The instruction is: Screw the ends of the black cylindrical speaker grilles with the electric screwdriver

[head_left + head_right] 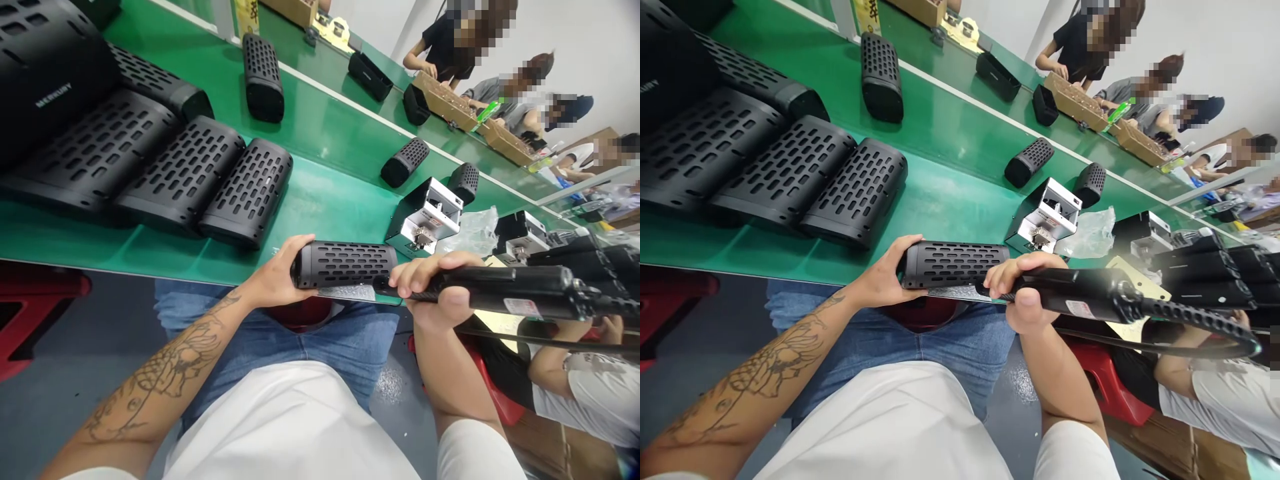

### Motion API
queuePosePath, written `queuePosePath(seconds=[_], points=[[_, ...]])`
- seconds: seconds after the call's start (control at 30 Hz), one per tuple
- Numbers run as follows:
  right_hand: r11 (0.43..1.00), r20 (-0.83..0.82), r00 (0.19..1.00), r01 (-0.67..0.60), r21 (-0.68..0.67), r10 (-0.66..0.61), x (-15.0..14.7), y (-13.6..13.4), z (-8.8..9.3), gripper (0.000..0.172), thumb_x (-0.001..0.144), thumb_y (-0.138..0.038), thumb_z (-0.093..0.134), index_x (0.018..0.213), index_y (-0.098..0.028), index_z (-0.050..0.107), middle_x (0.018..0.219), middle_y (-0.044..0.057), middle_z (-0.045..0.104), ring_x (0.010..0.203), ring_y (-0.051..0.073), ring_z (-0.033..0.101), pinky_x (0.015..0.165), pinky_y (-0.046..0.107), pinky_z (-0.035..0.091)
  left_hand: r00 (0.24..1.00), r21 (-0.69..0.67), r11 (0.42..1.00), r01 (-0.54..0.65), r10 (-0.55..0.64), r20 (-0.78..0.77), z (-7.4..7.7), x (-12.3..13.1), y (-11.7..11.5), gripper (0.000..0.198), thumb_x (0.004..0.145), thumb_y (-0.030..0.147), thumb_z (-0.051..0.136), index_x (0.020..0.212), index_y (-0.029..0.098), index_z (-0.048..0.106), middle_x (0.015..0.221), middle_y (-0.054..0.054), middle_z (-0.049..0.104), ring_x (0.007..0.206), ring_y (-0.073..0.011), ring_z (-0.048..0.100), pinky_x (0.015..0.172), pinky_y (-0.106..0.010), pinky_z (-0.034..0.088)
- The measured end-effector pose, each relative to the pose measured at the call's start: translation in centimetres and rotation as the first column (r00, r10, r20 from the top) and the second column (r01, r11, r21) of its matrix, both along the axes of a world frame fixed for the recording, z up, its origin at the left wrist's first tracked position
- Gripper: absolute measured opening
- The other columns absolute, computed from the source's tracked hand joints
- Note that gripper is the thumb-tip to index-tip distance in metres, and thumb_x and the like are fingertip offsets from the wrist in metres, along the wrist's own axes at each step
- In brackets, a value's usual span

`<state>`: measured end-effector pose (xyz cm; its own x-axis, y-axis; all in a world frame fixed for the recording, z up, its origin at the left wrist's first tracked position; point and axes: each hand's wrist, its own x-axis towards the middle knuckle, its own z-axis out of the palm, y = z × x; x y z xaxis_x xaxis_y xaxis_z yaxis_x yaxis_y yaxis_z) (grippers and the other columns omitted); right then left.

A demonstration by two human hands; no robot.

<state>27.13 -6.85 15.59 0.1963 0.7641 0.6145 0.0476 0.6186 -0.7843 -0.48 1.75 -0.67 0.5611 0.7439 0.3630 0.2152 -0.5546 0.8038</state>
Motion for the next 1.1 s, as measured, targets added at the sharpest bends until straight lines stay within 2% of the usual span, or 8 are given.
queuePosePath(seconds=[0.17,0.3,0.47,0.63,0.8,1.0,1.1], points=[[0.992,-0.04,0.992,-0.123,0.002,0.123,-1.0,1.5,-0.7,0.03,0.104,-0.053,0.089,0.099,-0.031,0.068,0.062,-0.01,0.064,0.041,0.014,0.058,0.049,0.031,0.062,1.0,-0.016,1.0,0.006,-0.006,0.008,0.0,0.1,-0.2,0.117,0.089,0.042,0.102,0.185,0.03,0.037,0.181,-0.019,0.053,0.169,-0.0434,0.061,0.142,-0.059,0.055],[0.983,0.013,0.985,-0.17,-0.073,0.172,-1.1,2.0,-0.6,0.038,0.102,-0.054,0.091,0.094,-0.03,0.062,0.058,-0.011,0.062,0.038,0.013,0.055,0.047,0.03,0.06,1.0,-0.028,1.0,-0.006,0.007,0.015,0.0,0.3,-0.4,0.115,0.088,0.046,0.102,0.183,0.031,0.04,0.181,-0.019,0.054,0.168,-0.0448,0.061,0.141,-0.062,0.056],[0.96,0.058,0.96,-0.269,-0.082,0.274,-1.4,2.3,-0.6,0.038,0.1,-0.05,0.09,0.09,-0.031,0.06,0.055,-0.012,0.059,0.035,0.013,0.053,0.044,0.028,0.057,1.0,0.005,1.0,-0.012,0.012,0.026,0.2,0.5,-0.3,0.116,0.086,0.046,0.104,0.182,0.032,0.041,0.176,-0.018,0.058,0.163,-0.0442,0.066,0.139,-0.061,0.058],[0.952,0.053,0.952,-0.295,-0.086,0.3,-1.5,2.6,-0.8,0.041,0.099,-0.053,0.093,0.087,-0.03,0.06,0.053,-0.012,0.058,0.034,0.011,0.052,0.043,0.026,0.055,1.0,0.024,0.999,-0.022,0.022,0.022,0.2,0.6,-0.3,0.118,0.084,0.044,0.105,0.182,0.032,0.04,0.176,-0.018,0.059,0.161,-0.045,0.068,0.137,-0.06,0.06],[0.91,0.026,0.911,-0.408,-0.07,0.411,-1.5,2.9,-0.7,0.032,0.102,-0.044,0.091,0.091,-0.03,0.065,0.056,-0.011,0.06,0.039,0.012,0.056,0.048,0.026,0.058,0.999,0.019,0.999,-0.031,0.031,0.022,0.2,0.6,-0.3,0.117,0.083,0.046,0.105,0.181,0.03,0.044,0.175,-0.018,0.061,0.161,-0.0446,0.068,0.137,-0.057,0.061],[0.932,0.039,0.931,-0.361,-0.043,0.362,-2.1,1.9,-1.4,0.03,0.104,-0.049,0.09,0.096,-0.031,0.068,0.057,-0.011,0.061,0.039,0.011,0.054,0.046,0.025,0.055,0.999,0.101,0.994,-0.033,0.031,0.023,-0.2,0.1,-0.2,0.115,0.085,0.044,0.106,0.18,0.03,0.042,0.172,-0.019,0.062,0.16,-0.0443,0.068,0.137,-0.058,0.06],[0.969,-0.036,0.969,-0.246,0.002,0.246,0.1,2.1,-0.8,0.026,0.107,-0.054,0.086,0.106,-0.031,0.075,0.06,-0.01,0.062,0.039,0.012,0.056,0.047,0.027,0.058,0.998,0.129,0.99,-0.053,0.05,0.027,-0.5,-0.1,-0.2,0.117,0.084,0.039,0.107,0.18,0.029,0.042,0.171,-0.02,0.063,0.159,-0.0448,0.069,0.136,-0.061,0.061]])
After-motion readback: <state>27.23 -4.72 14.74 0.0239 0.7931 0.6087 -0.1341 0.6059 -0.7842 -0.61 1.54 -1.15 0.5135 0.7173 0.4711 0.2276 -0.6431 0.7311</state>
